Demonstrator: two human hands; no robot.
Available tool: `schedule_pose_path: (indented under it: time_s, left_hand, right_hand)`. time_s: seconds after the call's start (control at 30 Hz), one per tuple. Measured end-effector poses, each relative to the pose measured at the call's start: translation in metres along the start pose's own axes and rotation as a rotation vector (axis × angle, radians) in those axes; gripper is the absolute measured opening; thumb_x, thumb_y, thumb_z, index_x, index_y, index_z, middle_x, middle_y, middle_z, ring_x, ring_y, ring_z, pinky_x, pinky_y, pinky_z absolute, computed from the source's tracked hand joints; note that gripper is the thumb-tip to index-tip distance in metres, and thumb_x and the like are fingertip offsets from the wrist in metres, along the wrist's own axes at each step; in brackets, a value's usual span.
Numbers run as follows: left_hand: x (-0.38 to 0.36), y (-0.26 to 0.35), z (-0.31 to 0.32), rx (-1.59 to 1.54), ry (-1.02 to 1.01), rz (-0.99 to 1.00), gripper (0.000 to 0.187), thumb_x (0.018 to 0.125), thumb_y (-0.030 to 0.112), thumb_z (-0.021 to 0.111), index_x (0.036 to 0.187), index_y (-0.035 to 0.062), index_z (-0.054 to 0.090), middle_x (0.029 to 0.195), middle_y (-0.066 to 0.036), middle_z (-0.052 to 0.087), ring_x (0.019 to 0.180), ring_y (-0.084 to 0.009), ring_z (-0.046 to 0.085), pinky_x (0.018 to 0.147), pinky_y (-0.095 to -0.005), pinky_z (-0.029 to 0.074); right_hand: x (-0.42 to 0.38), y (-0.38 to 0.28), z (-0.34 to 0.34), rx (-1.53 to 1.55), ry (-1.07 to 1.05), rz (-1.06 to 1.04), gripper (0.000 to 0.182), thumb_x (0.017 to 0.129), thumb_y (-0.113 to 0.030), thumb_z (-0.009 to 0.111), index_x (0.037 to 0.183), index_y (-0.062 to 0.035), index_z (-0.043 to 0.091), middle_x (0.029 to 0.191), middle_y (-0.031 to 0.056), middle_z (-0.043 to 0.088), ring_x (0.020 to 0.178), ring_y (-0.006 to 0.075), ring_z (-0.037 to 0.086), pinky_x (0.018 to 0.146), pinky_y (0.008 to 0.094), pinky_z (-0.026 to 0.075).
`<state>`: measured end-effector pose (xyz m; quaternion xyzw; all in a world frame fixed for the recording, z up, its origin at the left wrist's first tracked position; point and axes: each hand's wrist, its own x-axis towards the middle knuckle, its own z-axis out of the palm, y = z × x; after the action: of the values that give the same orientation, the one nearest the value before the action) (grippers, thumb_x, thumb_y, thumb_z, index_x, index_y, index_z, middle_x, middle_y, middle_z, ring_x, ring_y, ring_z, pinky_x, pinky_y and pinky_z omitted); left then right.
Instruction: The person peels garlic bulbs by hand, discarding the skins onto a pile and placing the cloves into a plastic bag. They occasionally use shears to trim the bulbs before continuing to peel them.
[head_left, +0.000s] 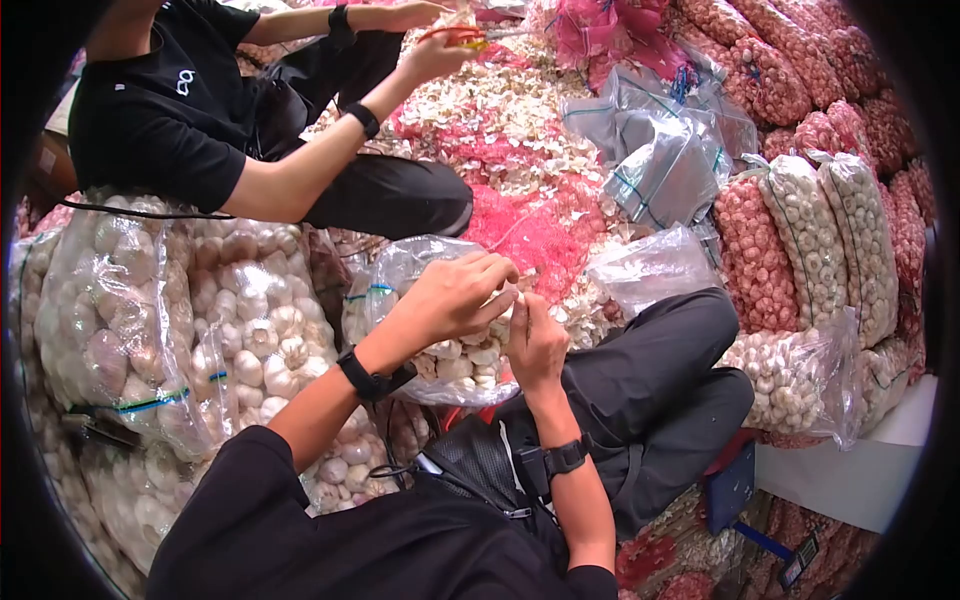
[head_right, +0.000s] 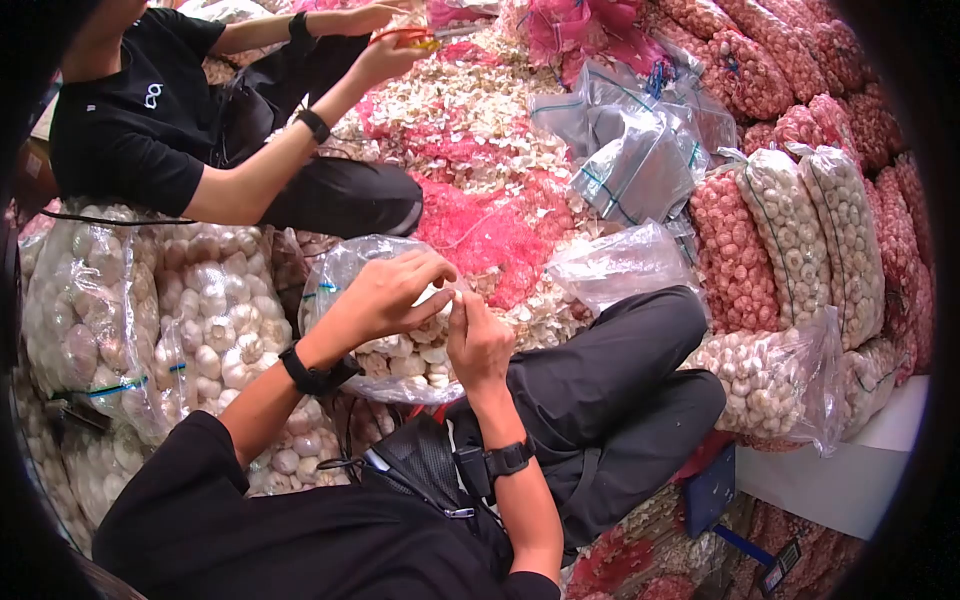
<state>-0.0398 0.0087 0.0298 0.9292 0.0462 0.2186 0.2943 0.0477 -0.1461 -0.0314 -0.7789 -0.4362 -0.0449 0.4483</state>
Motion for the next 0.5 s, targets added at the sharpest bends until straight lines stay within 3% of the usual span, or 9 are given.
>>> schedule_pose_path:
  time_s: [0.1, 0.23, 0.37, 0.5]
  left_hand:
    - [-0.002, 0.001, -0.004, -0.124, -0.153, -0.145, 0.02, 0.096, 0.024, 0.064, 0.096, 0.0044, 0.06, 0.085, -0.013, 0.063, 0.081, -0.0331, 0.065, 0.071, -0.0428, 0.053]
    - [-0.002, 0.002, -0.001, -0.027, -0.211, -0.075, 0.023, 0.101, 0.026, 0.058, 0.095, 0.0037, 0.057, 0.082, -0.016, 0.061, 0.08, -0.037, 0.063, 0.068, -0.0461, 0.051]
    - [-0.006, -0.002, 0.008, -0.036, -0.211, -0.032, 0.023, 0.103, 0.024, 0.052, 0.093, 0.0035, 0.056, 0.084, -0.018, 0.059, 0.084, -0.038, 0.061, 0.073, -0.047, 0.05]
    - [-0.007, -0.001, 0.006, -0.093, -0.228, -0.107, 0.022, 0.103, 0.022, 0.05, 0.095, 0.0021, 0.053, 0.084, -0.018, 0.057, 0.085, -0.0393, 0.06, 0.075, -0.0483, 0.048]
  right_hand:
    - [-0.001, -0.001, 0.001, 0.018, -0.006, -0.017, 0.01, 0.101, -0.016, 0.057, 0.104, -0.0065, 0.061, 0.072, 0.0193, 0.063, 0.062, 0.0385, 0.065, 0.055, 0.0471, 0.048]
    - [-0.002, -0.001, -0.001, 0.076, -0.011, 0.001, 0.011, 0.101, -0.015, 0.056, 0.103, -0.0056, 0.06, 0.075, 0.0207, 0.063, 0.066, 0.0405, 0.065, 0.056, 0.0475, 0.049]
    - [-0.003, -0.001, -0.003, 0.13, -0.021, 0.008, 0.009, 0.1, -0.013, 0.057, 0.103, -0.0055, 0.06, 0.075, 0.0206, 0.062, 0.066, 0.0414, 0.064, 0.056, 0.0475, 0.048]
    - [-0.004, -0.001, -0.001, 0.171, -0.031, 0.066, 0.01, 0.102, -0.014, 0.056, 0.105, -0.0058, 0.06, 0.072, 0.0203, 0.062, 0.065, 0.0418, 0.064, 0.054, 0.0472, 0.047]
